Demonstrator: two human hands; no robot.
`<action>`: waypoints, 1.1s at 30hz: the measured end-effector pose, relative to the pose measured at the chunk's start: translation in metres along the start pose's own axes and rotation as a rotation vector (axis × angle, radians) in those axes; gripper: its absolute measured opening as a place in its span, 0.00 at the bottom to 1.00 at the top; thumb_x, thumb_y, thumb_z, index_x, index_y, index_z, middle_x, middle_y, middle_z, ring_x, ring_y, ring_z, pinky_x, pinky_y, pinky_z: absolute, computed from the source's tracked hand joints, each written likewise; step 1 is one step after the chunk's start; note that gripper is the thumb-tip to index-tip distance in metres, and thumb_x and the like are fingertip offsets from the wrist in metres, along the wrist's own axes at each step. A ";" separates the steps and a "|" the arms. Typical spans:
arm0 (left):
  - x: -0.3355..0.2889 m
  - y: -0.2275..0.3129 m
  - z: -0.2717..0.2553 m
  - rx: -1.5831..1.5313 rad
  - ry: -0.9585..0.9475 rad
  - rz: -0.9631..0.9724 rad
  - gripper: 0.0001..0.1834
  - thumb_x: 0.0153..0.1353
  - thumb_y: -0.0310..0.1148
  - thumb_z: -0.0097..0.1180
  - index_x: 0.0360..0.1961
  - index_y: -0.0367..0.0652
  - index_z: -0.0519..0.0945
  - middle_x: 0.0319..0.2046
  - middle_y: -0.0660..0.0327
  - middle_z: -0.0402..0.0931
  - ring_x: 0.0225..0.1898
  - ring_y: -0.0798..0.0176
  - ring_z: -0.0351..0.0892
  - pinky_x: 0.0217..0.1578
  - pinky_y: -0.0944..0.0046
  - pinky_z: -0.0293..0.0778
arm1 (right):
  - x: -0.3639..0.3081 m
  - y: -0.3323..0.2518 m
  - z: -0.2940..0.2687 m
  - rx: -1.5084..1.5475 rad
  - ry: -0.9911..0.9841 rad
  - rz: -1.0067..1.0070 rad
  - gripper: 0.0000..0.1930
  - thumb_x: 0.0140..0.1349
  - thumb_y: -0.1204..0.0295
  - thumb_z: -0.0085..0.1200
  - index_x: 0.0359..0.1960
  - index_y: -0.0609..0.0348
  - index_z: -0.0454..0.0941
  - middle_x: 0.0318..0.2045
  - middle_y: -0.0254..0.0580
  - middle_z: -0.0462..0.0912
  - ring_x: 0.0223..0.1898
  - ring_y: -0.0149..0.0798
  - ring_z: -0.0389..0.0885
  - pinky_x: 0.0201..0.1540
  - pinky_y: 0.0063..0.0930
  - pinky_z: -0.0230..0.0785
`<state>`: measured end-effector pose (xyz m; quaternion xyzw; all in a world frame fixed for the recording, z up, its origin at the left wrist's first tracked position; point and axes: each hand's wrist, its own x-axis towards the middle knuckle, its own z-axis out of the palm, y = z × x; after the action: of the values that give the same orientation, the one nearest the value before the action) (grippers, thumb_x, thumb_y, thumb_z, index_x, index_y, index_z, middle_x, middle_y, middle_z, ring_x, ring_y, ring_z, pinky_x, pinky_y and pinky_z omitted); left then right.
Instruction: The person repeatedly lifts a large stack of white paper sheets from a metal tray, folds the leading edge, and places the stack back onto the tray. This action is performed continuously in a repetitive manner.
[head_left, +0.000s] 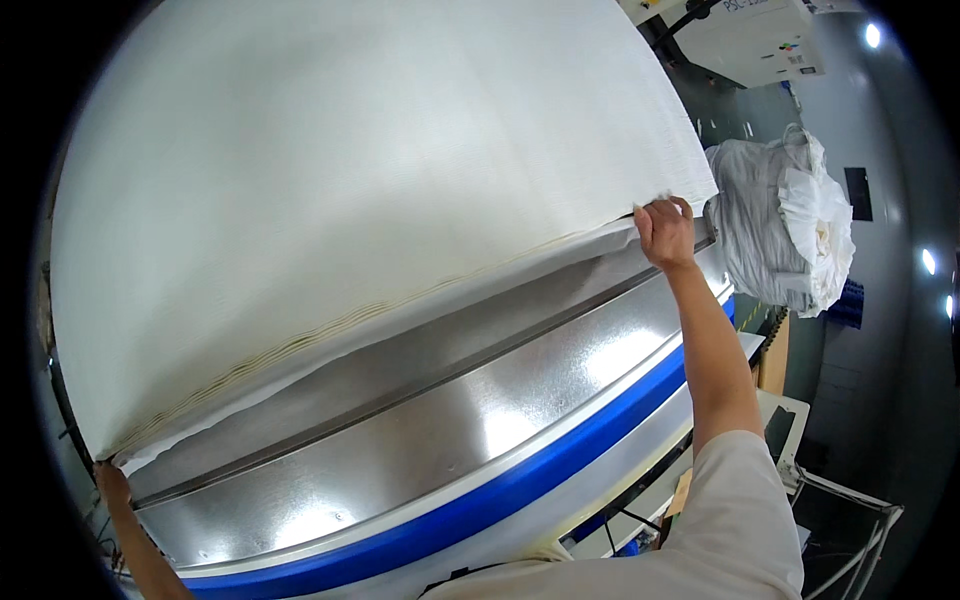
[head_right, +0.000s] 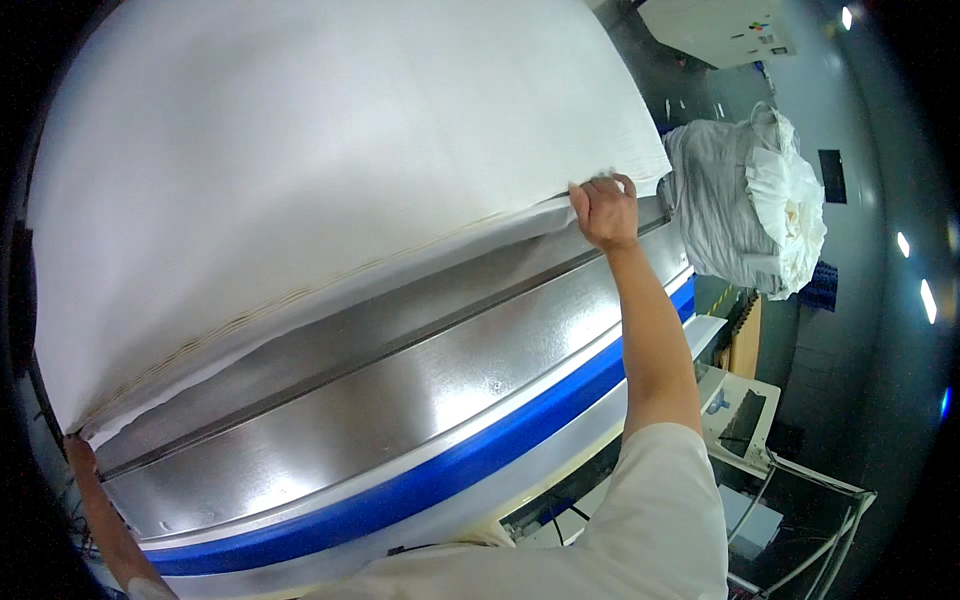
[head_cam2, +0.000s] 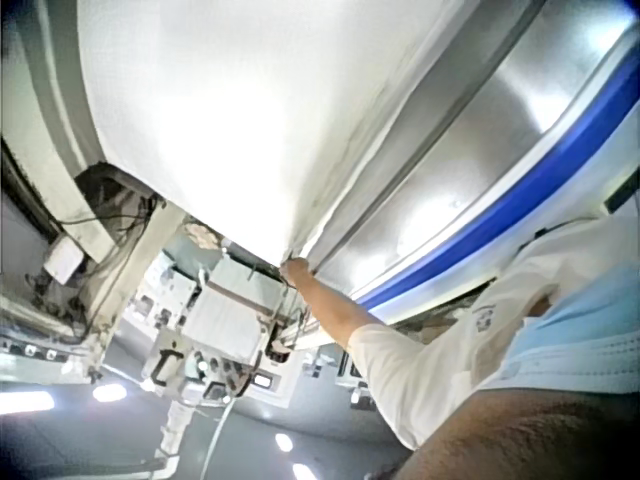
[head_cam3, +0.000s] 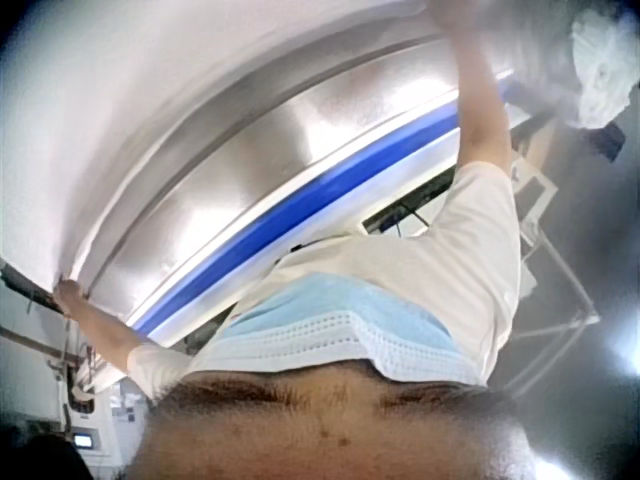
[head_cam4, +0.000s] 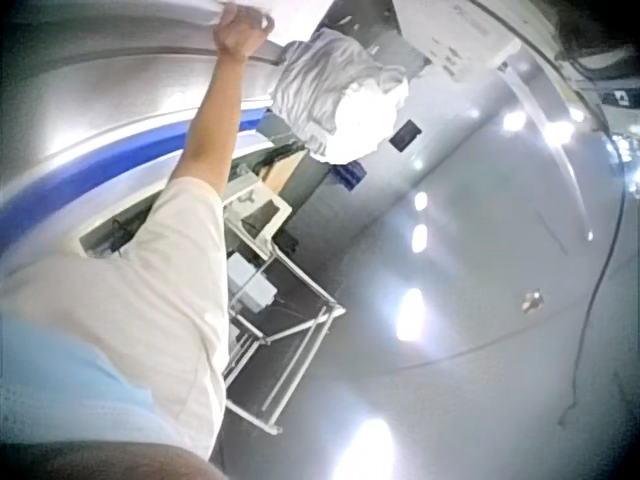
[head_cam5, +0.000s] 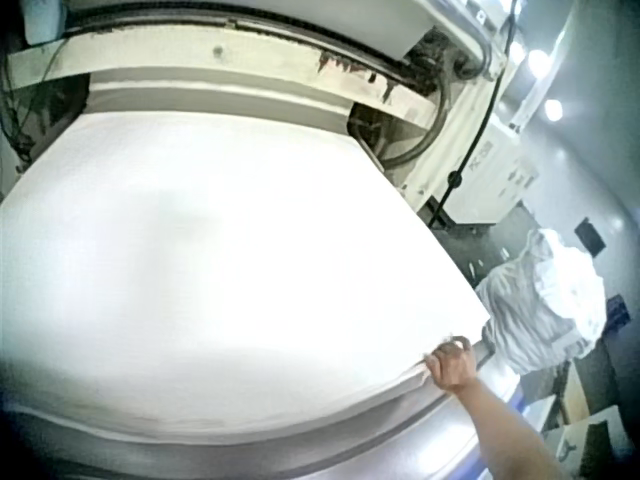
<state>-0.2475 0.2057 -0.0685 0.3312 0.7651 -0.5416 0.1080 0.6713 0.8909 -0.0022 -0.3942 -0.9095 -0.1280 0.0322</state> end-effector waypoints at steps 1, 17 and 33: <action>0.002 -0.003 0.002 0.036 0.017 0.017 0.17 0.63 0.25 0.44 0.53 0.33 0.72 0.52 0.47 0.68 0.56 0.48 0.66 0.57 0.53 0.66 | 0.003 -0.001 -0.002 -0.017 -0.029 0.032 0.17 0.65 0.60 0.44 0.24 0.54 0.81 0.26 0.40 0.82 0.34 0.43 0.80 0.54 0.45 0.62; -0.006 0.051 -0.027 -0.252 -0.147 0.031 0.16 0.65 0.31 0.45 0.52 0.38 0.75 0.54 0.54 0.70 0.56 0.53 0.67 0.58 0.56 0.65 | 0.014 0.087 -0.017 -0.225 -0.690 0.328 0.15 0.58 0.74 0.46 0.46 0.51 0.79 0.47 0.47 0.80 0.51 0.47 0.77 0.54 0.38 0.69; -0.313 0.068 0.066 -0.681 0.214 -0.053 0.19 0.58 0.29 0.44 0.50 0.35 0.73 0.46 0.45 0.74 0.49 0.41 0.73 0.50 0.48 0.69 | -0.242 0.078 -0.040 0.322 -0.071 0.774 0.11 0.51 0.73 0.47 0.33 0.62 0.80 0.25 0.54 0.81 0.27 0.48 0.79 0.31 0.40 0.69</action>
<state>0.0191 0.0372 0.0184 0.3108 0.9171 -0.2204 0.1173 0.8929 0.7604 0.0139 -0.7009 -0.7032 0.0512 0.1079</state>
